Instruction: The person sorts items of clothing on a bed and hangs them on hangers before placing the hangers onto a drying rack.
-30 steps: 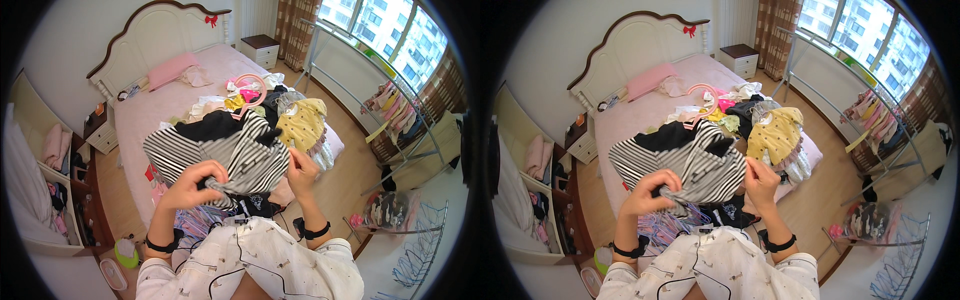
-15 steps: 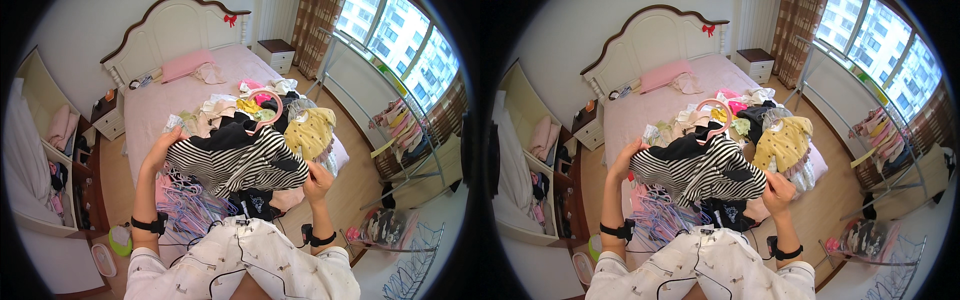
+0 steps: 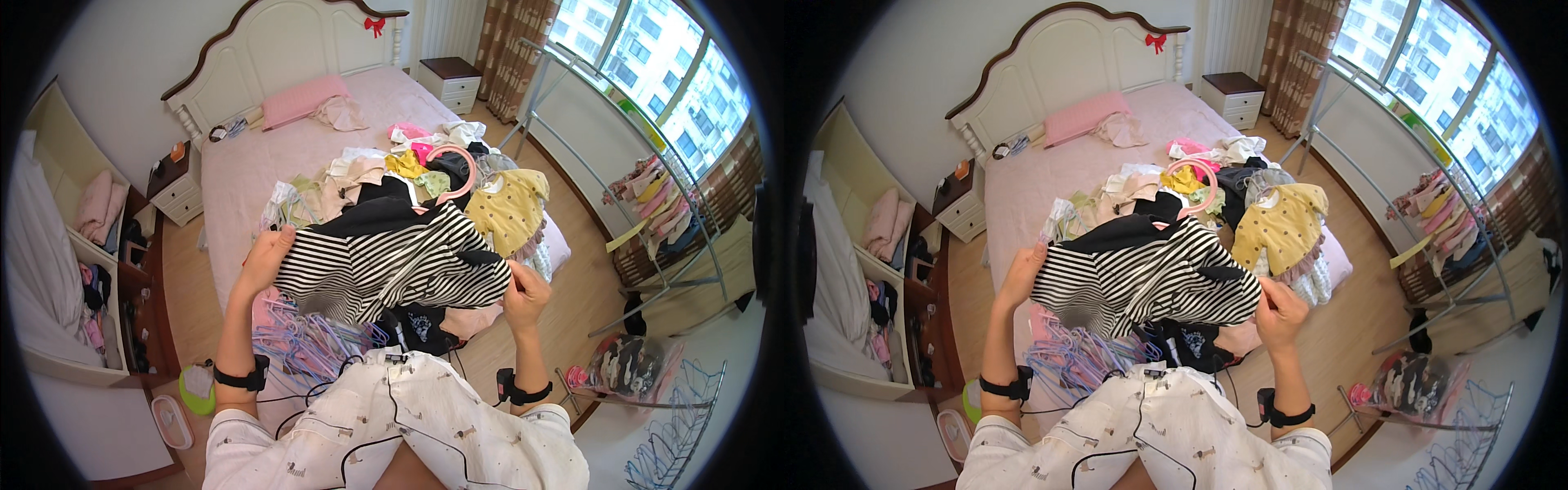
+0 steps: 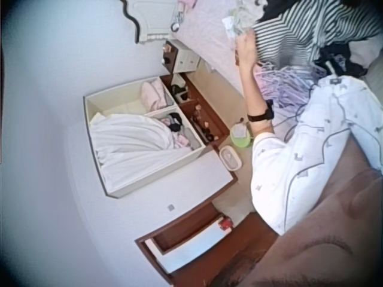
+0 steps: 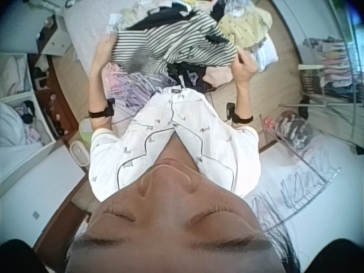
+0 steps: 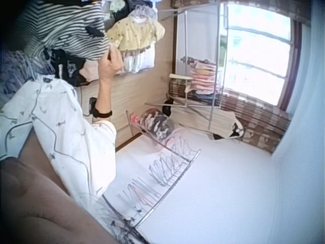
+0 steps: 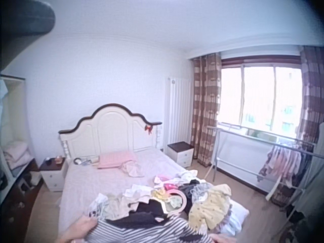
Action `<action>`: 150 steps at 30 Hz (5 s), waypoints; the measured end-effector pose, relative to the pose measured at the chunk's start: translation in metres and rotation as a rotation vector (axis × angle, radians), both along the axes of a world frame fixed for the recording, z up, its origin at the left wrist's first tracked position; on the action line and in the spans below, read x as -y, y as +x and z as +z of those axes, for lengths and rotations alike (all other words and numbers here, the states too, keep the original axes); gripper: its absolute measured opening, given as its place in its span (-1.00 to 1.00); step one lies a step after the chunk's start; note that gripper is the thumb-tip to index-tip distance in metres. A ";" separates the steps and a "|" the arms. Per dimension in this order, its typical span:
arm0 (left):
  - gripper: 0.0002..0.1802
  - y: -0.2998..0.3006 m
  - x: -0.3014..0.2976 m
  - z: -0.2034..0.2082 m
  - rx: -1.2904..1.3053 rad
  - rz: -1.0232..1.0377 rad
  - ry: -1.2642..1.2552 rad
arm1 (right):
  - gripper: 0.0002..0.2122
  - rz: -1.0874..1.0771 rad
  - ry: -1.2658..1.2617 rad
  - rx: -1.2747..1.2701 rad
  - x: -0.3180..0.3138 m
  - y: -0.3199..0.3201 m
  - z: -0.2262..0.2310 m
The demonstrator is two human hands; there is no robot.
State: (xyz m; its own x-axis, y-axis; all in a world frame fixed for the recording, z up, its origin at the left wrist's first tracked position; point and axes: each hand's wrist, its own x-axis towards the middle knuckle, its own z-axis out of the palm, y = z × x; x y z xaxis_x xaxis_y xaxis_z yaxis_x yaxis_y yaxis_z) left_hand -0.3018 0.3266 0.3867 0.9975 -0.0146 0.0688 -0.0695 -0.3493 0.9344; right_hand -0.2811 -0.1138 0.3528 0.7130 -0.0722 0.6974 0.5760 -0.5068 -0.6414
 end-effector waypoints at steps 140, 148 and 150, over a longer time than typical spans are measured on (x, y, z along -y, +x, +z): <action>-0.70 -0.009 0.107 -0.009 0.507 0.067 0.174 | -0.63 0.406 -0.293 0.266 -0.118 0.022 0.021; -0.82 -0.009 0.043 -0.025 0.408 0.100 0.301 | -0.73 0.246 -0.109 0.174 -0.065 0.038 0.041; -0.82 -0.013 0.044 -0.031 0.346 0.084 0.190 | -0.76 0.251 -0.036 0.140 -0.060 0.041 0.041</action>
